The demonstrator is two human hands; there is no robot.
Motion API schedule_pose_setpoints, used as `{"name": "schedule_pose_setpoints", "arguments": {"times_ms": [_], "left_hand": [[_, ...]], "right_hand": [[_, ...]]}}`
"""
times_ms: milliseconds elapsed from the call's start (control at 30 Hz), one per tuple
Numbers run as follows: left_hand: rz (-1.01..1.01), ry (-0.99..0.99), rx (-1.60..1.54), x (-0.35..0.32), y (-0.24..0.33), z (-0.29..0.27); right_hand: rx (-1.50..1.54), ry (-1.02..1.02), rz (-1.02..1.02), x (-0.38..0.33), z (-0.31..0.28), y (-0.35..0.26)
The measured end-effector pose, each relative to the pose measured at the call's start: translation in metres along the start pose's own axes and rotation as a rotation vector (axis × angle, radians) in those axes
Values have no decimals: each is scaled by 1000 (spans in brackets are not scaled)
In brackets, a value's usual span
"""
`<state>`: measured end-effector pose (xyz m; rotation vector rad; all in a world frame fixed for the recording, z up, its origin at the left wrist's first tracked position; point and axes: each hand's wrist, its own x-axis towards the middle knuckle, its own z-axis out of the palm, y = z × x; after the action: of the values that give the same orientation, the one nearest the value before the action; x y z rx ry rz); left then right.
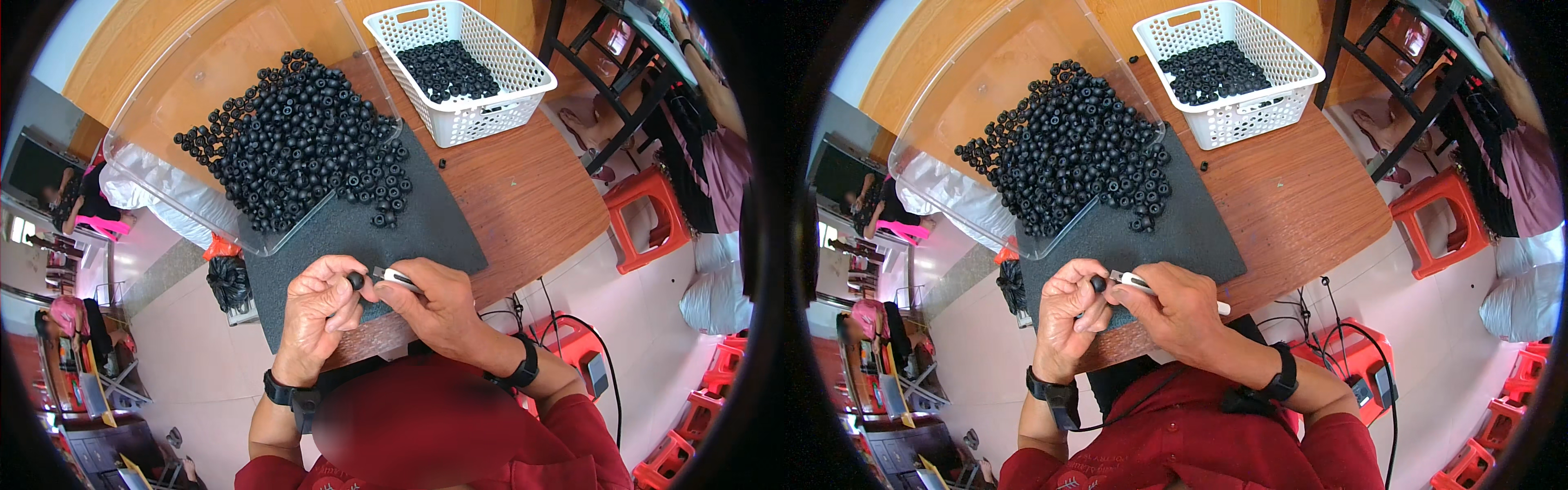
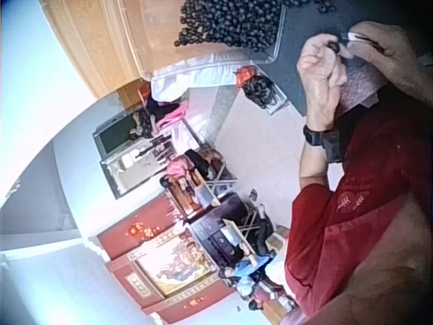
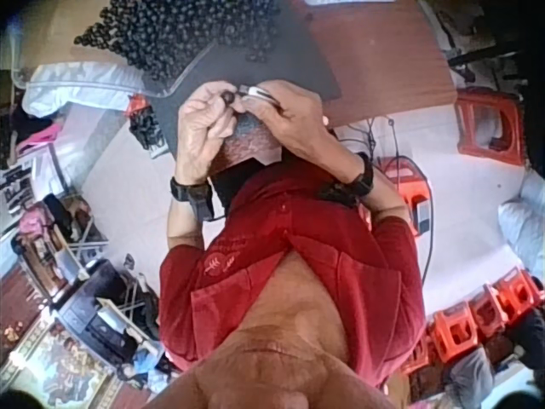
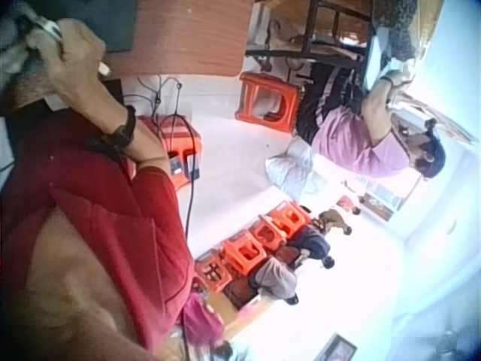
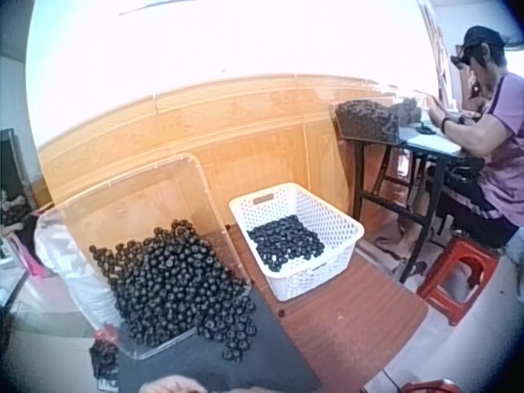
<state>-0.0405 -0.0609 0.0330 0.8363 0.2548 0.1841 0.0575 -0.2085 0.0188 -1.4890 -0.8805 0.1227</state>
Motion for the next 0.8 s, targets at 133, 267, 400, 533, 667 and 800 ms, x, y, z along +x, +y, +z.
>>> {"name": "schedule_pose_setpoints", "arguments": {"times_ms": [133,267,400,533,667,800], "left_hand": [[53,40,-4,-6,-7,1],[49,46,14,-9,-5,6],[22,56,98,-14,-7,6],[63,39,78,-16,-10,1],[113,92,98,-17,-11,2],[105,102,112,-16,-9,-2]], "right_hand": [[28,-55,47,1,1,-1],[88,-128,137,1,1,-4],[103,-125,152,3,0,-8],[97,-85,150,2,3,-7],[74,-48,86,4,2,-9],[-41,-12,-36,1,2,-1]]}}
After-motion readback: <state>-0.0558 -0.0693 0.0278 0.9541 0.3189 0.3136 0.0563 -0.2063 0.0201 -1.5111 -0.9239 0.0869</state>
